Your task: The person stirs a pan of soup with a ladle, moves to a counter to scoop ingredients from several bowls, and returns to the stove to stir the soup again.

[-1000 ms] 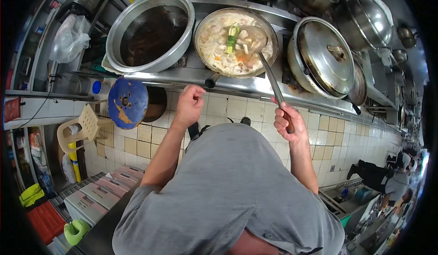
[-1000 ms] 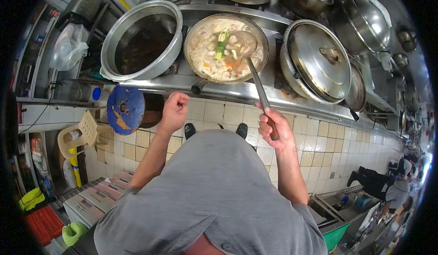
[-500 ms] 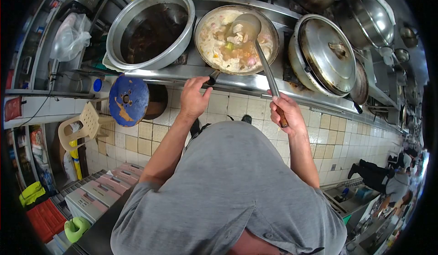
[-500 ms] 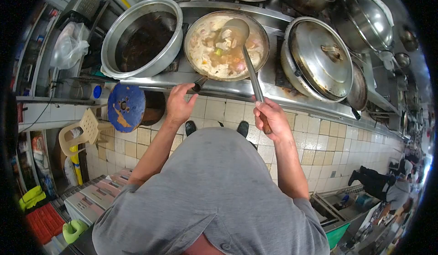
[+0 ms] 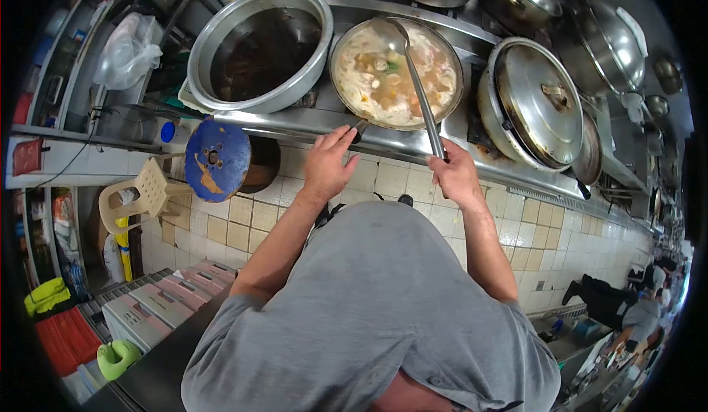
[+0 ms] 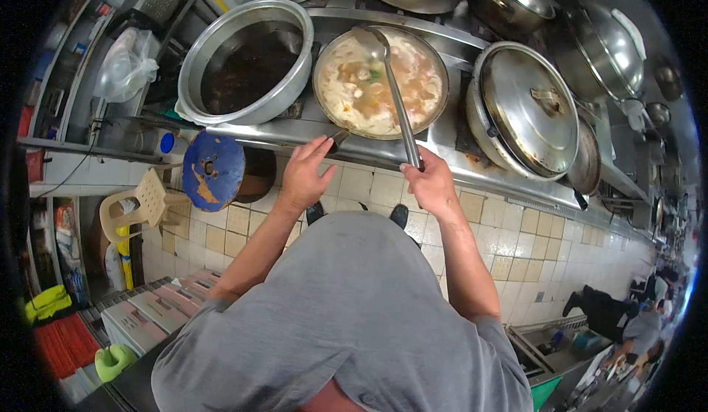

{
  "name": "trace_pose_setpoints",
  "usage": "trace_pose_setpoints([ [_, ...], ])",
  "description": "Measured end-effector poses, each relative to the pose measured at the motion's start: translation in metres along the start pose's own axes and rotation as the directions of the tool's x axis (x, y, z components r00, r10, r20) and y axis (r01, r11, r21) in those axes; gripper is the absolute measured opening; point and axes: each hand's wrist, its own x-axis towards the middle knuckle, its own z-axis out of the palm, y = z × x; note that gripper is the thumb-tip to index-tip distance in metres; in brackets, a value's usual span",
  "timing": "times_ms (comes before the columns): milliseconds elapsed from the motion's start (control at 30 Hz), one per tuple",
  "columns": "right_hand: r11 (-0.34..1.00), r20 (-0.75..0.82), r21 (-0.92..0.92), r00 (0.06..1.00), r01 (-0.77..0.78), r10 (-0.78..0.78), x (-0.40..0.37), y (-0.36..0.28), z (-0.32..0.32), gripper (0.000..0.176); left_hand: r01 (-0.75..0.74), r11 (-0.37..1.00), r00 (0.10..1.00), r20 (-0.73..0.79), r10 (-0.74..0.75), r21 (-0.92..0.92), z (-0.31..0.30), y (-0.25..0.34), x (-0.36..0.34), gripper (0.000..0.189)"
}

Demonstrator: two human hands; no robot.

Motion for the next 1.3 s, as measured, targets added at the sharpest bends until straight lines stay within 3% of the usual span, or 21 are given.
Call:
trace_pose_setpoints([
  [33,1.000,0.013,-0.003,1.000,0.011,-0.011,0.007,0.001,0.003,0.021,-0.010,1.000,1.000,0.010,0.010,0.020,0.000,0.000,-0.001,0.055],
  [100,0.909,-0.071,-0.360,0.965,0.211,-0.252,0.020,0.005,0.008,0.027,-0.011,0.999,1.000,0.011,0.010,0.046,-0.002,0.001,-0.002,0.057],
  [233,0.879,-0.061,-0.442,0.971,0.181,-0.231,0.034,0.000,0.016,0.030,0.013,0.999,0.997,0.080,-0.017,0.050,-0.008,0.006,-0.002,0.062],
  [333,0.793,0.009,-0.562,0.960,0.236,-0.279,0.037,0.007,0.016,0.032,0.022,0.998,0.991,0.130,-0.029,0.058,-0.012,0.005,-0.004,0.067],
  [400,0.723,0.036,-0.605,0.919,0.333,-0.393,0.030,0.015,0.018,0.036,0.014,0.997,0.987,0.156,-0.025,0.073,-0.013,0.004,-0.004,0.069],
  [533,0.649,0.037,-0.721,0.948,0.245,-0.317,0.015,0.032,0.012,0.058,0.014,0.995,0.986,0.162,-0.030,0.095,-0.013,0.008,-0.006,0.070],
  [633,0.565,0.045,-0.792,0.946,0.229,-0.321,0.001,0.039,0.003,0.063,0.016,0.996,0.984,0.173,-0.031,0.087,-0.013,0.010,-0.005,0.072],
  [767,0.566,0.033,-0.803,0.962,0.188,-0.273,-0.010,0.048,-0.010,0.065,0.021,0.995,0.979,0.200,-0.041,0.100,-0.011,0.007,-0.004,0.076],
  [967,0.527,-0.020,-0.832,0.940,0.172,-0.339,-0.023,0.072,-0.028,0.068,0.017,0.997,0.980,0.195,-0.030,0.071,-0.010,0.005,-0.002,0.075],
  [1033,0.551,-0.023,-0.825,0.967,0.126,-0.255,-0.028,0.071,-0.036,0.069,0.003,0.997,0.982,0.187,-0.017,0.076,-0.007,0.003,-0.002,0.075],
  [1300,0.578,-0.067,-0.813,0.975,0.070,-0.212,-0.050,0.072,-0.053,0.065,0.000,0.996,0.979,0.205,-0.019,0.090,-0.004,0.000,-0.002,0.075],
])
